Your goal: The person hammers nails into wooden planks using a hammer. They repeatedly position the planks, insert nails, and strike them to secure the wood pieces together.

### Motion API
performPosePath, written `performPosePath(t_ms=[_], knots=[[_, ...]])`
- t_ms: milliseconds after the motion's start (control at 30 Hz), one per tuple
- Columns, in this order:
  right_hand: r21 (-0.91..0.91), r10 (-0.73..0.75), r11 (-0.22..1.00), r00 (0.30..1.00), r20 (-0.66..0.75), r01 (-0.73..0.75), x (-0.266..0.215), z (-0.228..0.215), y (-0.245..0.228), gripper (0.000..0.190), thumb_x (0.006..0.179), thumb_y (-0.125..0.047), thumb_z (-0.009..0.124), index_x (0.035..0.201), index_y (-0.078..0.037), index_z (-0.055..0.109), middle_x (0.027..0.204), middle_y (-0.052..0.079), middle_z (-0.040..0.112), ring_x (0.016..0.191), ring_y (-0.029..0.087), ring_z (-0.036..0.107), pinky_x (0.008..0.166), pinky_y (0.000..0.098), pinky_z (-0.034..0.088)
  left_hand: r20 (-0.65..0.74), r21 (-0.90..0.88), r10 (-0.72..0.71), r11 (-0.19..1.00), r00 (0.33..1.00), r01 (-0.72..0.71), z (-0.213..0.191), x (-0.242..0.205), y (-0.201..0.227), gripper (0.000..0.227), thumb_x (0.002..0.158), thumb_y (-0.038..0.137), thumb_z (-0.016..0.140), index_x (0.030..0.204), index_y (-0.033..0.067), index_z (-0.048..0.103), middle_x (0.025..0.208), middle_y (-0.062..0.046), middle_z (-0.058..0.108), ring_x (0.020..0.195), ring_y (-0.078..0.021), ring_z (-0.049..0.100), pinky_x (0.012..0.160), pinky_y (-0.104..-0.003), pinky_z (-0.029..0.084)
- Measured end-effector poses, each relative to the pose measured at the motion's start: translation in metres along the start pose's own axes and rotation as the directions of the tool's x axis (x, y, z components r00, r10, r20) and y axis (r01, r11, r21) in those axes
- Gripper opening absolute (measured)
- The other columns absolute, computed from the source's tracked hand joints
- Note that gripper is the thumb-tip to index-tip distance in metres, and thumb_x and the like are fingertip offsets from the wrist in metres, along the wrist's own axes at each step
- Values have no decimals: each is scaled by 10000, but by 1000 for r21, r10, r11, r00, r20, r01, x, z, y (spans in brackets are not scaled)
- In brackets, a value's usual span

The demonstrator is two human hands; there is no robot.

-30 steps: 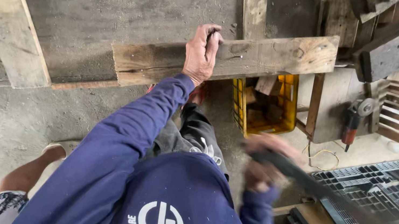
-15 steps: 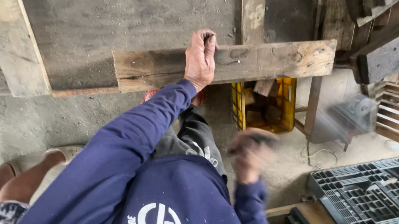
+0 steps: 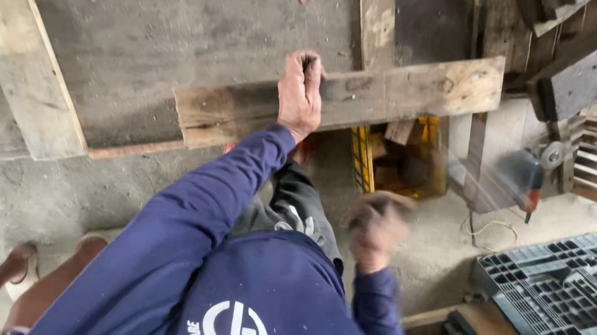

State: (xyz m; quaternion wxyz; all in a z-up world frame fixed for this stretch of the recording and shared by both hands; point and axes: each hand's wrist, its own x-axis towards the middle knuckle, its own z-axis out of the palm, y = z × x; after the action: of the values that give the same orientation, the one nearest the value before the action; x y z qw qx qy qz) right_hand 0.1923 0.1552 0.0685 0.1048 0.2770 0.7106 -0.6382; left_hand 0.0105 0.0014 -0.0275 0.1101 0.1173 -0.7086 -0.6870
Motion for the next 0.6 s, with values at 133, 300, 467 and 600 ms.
performPosePath(t_ms=[133,300,467,600], knots=[[131,209,970,978,-31,-203,-13,-10,7,234,1048,-297,578,961,-90,510,664,11,510,486,114,488,426,281,417,34,34,-41,999,999,40,-1,1,4,161,1122,195,493,1188,53,528,836,-81,620,765,-163,595,775,-306,526],[384,-44,918,988,-146,97,-13,-17,27,207,948,-134,672,1091,-90,530,738,12,540,582,116,511,473,282,428,168,140,-86,988,982,63,-8,6,21,338,1091,168,463,1404,46,500,806,-94,615,747,-175,584,778,-323,509],[-202,-125,972,992,-3,122,4,16,53,184,1090,-225,626,1031,-55,590,779,9,567,670,89,514,565,271,463,168,74,34,996,985,-47,-3,12,13,182,1103,169,489,1219,63,580,857,-92,656,814,-168,638,807,-318,534],[87,157,984,988,6,-157,-17,27,38,265,1032,-314,606,966,-60,566,626,2,546,458,92,491,435,271,420,249,56,76,994,966,-93,-8,19,3,164,1142,216,564,1116,54,560,898,-121,606,886,-188,607,830,-333,548]])
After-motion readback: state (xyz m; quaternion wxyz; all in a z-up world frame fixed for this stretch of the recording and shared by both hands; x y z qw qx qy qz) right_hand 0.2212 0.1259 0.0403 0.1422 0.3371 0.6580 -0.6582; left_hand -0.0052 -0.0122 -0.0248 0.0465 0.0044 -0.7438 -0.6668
